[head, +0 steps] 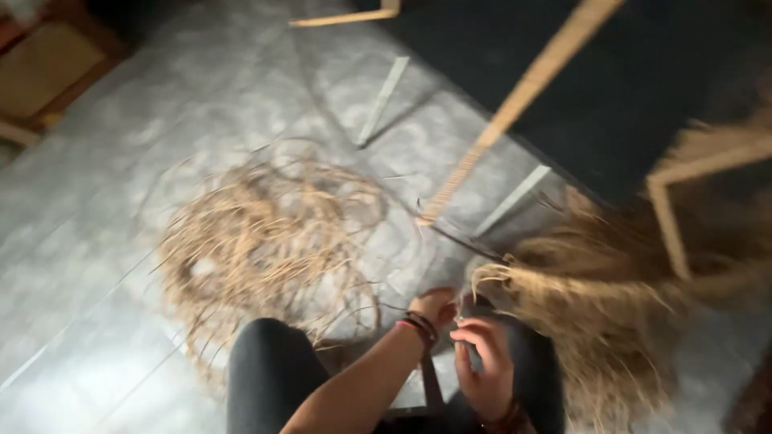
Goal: Weaving natural fiber strands onto a circular frame to create a decorative item
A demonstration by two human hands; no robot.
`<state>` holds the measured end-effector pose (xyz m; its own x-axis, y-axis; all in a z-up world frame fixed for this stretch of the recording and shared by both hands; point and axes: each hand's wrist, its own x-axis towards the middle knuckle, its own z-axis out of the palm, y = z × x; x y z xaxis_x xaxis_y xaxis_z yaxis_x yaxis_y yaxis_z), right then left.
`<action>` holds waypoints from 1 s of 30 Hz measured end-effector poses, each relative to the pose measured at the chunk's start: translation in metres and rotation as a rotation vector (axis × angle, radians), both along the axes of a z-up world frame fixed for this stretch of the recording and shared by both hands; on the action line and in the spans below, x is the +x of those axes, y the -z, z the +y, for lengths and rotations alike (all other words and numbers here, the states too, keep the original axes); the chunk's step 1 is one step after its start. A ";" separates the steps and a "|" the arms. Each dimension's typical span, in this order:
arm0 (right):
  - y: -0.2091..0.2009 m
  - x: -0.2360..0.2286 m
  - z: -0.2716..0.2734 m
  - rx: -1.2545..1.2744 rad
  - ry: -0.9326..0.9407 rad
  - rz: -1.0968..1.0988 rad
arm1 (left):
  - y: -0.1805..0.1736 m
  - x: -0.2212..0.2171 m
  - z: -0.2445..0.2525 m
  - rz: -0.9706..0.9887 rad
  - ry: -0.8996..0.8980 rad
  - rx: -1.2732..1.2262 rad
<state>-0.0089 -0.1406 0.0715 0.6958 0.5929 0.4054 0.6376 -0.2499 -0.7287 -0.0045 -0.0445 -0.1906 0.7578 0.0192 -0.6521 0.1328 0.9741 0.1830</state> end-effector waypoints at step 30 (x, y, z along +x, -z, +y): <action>0.532 0.039 0.385 -0.993 -0.288 0.921 | -0.059 -0.113 0.324 0.345 -0.738 -0.249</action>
<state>0.0298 0.2447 -0.4606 0.2844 0.5265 -0.8012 0.1460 -0.8498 -0.5065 -0.1174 0.2795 -0.1313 0.3656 0.2553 -0.8951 -0.5427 0.8397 0.0178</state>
